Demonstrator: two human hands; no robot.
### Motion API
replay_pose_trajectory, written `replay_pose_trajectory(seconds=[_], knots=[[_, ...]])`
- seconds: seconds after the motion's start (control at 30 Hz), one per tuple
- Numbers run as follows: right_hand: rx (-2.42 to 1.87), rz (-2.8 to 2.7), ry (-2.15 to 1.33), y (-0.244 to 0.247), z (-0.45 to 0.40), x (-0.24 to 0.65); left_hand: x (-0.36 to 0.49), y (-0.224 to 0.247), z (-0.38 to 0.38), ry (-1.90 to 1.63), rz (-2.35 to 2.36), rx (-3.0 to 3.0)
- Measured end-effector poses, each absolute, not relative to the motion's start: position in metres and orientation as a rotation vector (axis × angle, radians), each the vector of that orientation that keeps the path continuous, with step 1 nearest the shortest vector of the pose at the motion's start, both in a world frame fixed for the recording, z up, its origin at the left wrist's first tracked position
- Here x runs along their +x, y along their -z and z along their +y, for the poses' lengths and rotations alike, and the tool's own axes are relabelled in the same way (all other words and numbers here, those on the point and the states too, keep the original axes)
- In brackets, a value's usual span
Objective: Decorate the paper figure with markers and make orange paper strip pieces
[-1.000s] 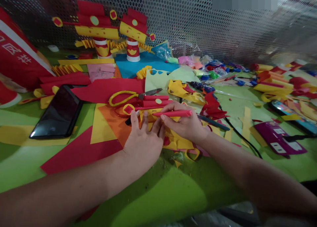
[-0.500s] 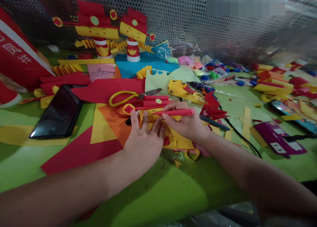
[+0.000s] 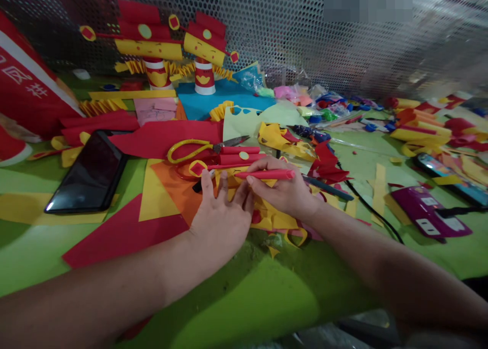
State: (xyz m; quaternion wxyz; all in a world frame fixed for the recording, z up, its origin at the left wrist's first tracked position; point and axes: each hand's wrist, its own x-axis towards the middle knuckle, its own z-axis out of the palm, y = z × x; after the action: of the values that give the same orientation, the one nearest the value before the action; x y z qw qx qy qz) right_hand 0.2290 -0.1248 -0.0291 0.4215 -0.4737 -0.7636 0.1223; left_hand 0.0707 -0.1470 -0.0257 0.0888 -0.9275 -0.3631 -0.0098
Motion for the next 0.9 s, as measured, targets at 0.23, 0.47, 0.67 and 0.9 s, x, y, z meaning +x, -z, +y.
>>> replay_pose_trajectory(seconds=[0.23,0.47,0.67,0.9], knots=[[-1.178,-1.746,-0.405,0.014,-0.13,0.234,0.068,0.022,-0.148,0.082,-1.127,-2.839],[-1.17,-1.512,-0.329,-0.002,-0.132,0.257,0.067,0.018,-0.147,0.144,-1.123,-2.859],[-1.17,-1.489,-0.37,-0.002,-0.133,0.263,0.065,0.018,-0.15,0.207,-1.058,-2.814],[-1.138,-1.413,-0.388,-0.003,-0.132,0.261,0.068,0.002,-0.145,0.224,-1.003,-2.927]])
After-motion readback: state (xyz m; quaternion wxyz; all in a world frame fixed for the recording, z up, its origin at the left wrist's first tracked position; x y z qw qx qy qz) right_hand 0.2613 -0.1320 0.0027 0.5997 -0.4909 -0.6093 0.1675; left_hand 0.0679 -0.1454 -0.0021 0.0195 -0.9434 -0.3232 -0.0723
